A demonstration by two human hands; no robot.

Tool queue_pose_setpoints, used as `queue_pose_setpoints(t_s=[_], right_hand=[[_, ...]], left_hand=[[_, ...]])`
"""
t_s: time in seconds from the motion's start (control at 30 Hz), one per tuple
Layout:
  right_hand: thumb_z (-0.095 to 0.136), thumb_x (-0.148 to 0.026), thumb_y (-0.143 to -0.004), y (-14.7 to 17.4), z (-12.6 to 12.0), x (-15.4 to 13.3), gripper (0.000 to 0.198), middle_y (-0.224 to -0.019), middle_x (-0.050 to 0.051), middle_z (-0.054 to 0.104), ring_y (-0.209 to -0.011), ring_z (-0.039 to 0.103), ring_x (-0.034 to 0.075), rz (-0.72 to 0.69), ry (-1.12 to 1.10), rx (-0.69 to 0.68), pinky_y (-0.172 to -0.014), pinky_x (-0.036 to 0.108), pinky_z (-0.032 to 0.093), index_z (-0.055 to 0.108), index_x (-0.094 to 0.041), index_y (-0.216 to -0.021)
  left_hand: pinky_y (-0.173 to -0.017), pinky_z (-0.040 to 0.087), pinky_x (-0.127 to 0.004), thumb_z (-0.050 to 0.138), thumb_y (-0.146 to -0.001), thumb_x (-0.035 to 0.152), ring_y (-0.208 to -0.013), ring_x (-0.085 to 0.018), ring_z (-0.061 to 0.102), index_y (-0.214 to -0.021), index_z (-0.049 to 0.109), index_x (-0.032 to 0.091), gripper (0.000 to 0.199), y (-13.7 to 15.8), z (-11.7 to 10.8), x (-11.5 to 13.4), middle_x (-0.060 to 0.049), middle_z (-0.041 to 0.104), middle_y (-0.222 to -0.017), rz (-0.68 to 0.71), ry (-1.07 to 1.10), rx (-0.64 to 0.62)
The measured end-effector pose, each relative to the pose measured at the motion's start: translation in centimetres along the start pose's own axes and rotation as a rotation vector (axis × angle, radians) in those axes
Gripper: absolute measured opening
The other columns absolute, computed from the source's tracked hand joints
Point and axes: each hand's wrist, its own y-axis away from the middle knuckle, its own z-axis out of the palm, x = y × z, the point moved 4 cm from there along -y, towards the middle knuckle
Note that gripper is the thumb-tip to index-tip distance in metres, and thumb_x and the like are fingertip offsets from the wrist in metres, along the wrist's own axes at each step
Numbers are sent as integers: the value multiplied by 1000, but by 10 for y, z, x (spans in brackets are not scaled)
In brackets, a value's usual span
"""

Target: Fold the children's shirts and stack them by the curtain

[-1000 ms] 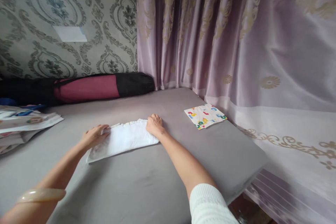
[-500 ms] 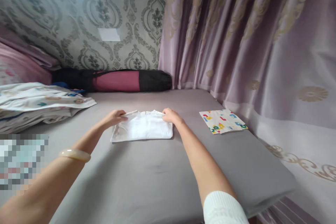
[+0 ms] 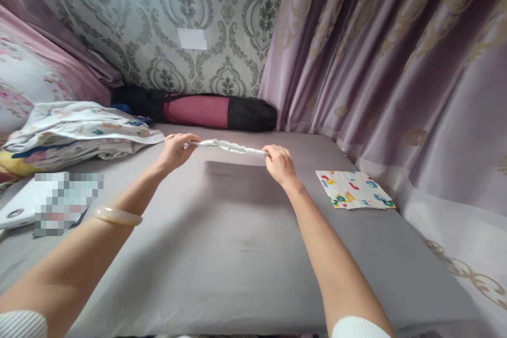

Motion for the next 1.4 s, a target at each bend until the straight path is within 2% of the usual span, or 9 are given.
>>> queue_pose_setpoints(t_s=[0.13,0.27,0.47,0.63,0.77,0.9,1.03,1.2,1.4], right_hand=[[49,-8,-85,40,20,-4,23,-96,5,71,-91,61,22,-131,-11,-53,-92,36,41,65,-21,-95],[46,-3,-84,73,31,-9,27,-97,5,70,-95,60,21,-191,-55,-120,-95,34,40,63,-21,-97],[43,-1,-83,96,39,-15,30,-101,6,68,-98,58,20,-195,-67,-257,-94,32,38,62,-20,-98],[44,3,-73,94,36,-20,37,-101,4,68,-100,57,19,-142,-14,-367,-98,31,34,65,-19,-94],[45,-6,-80,75,41,-30,28,-95,5,72,-97,61,20,23,51,-430,-96,31,36,68,-20,-86],[39,-13,-90,51,60,-52,37,-123,10,66,-116,57,20,77,40,-329,-102,32,35,65,-17,-115],[32,-24,-97,40,87,-72,48,-150,13,44,-141,35,24,86,8,-364,-116,42,21,47,-10,-141],[26,-27,-99,41,108,-79,55,-158,10,28,-148,20,22,117,-18,-427,-120,45,11,33,-9,-150],[25,-26,-98,46,116,-78,56,-159,9,26,-148,18,21,118,-22,-453,-121,46,10,31,-10,-152]], left_hand=[[-103,32,-41,47,-84,26,-90,-20,62,-94,69,25,23,44,20,-18,-2,74,-93,114,-35,-99],[-102,30,-42,42,-87,21,-100,-21,61,-99,67,26,28,83,33,-31,-3,73,-102,217,-55,-197],[-102,28,-42,38,-83,11,-108,-20,59,-99,66,25,35,107,38,-26,-1,72,-110,273,-67,-306],[-101,29,-43,43,-72,9,-112,-23,56,-99,64,26,38,110,35,-22,0,71,-113,309,-109,-403],[-101,32,-44,43,-78,13,-108,-23,59,-92,65,24,28,99,39,-13,-3,72,-102,244,-129,-407],[-101,36,-44,39,-90,21,-111,-23,60,-110,63,22,31,80,58,10,-7,70,-116,144,-133,-309],[-108,34,-49,35,-97,29,-133,-26,46,-131,52,20,39,69,86,37,-11,55,-140,113,-166,-342],[-116,23,-55,26,-101,34,-146,-29,27,-144,41,13,50,70,110,46,-14,37,-154,32,-259,-422],[-117,22,-56,22,-102,37,-147,-28,25,-148,38,17,52,77,121,39,-10,35,-156,45,-295,-454]])
